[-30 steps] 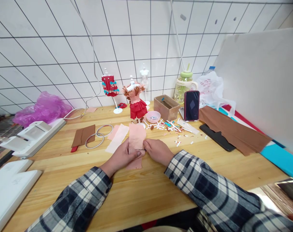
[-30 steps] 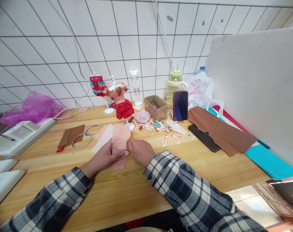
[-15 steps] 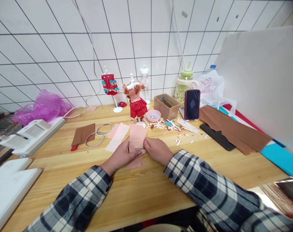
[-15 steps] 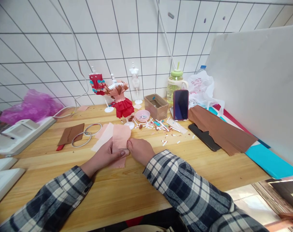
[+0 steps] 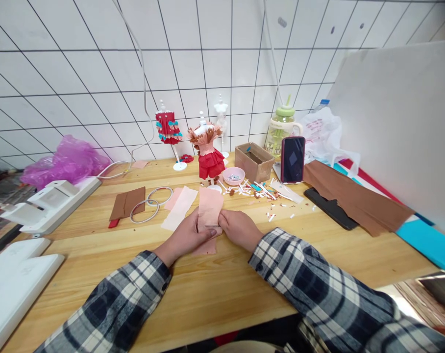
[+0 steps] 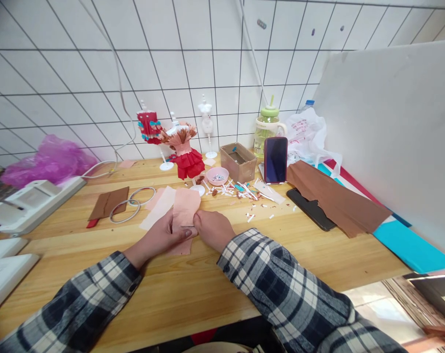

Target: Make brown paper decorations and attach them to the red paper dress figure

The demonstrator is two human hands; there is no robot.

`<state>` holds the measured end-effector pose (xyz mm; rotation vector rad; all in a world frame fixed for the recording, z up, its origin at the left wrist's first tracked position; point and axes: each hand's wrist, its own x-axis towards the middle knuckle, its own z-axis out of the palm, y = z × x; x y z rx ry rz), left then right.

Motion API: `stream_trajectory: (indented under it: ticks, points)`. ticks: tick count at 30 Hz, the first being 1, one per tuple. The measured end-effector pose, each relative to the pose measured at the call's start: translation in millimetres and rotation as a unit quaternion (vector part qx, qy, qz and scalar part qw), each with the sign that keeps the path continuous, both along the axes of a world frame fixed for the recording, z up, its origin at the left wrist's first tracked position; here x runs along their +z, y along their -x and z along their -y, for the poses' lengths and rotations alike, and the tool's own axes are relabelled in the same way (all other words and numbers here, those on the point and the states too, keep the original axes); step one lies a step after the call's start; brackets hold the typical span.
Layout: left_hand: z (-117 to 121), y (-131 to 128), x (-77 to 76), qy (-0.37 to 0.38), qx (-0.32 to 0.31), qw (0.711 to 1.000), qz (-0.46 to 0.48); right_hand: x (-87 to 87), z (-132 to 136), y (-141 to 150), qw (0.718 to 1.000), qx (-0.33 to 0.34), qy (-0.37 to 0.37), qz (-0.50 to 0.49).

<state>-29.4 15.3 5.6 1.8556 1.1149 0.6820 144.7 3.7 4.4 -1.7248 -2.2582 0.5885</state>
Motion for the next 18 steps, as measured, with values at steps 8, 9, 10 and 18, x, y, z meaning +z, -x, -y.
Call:
stream_trajectory:
  ticks: [8, 9, 10, 18]
  points:
    - [-0.4, 0.4, -2.3, 0.017, -0.008, 1.0, 0.022, -0.4, 0.1, 1.0, 1.0, 0.005, 0.001, -0.001]
    - [-0.2, 0.6, -2.0, 0.02, -0.008, 0.999, 0.029, -0.3, -0.1, 0.7, 1.0, 0.004, 0.001, -0.003]
    - [-0.1, 1.0, -2.0, 0.026, -0.012, 0.999, 0.042, -0.1, -0.3, 0.2, 1.0, 0.002, 0.002, -0.004]
    - [-0.7, 6.1, -7.7, 0.129, -0.044, 0.979, 0.154, 0.9, -4.1, -7.0, 0.999, -0.03, -0.012, -0.023]
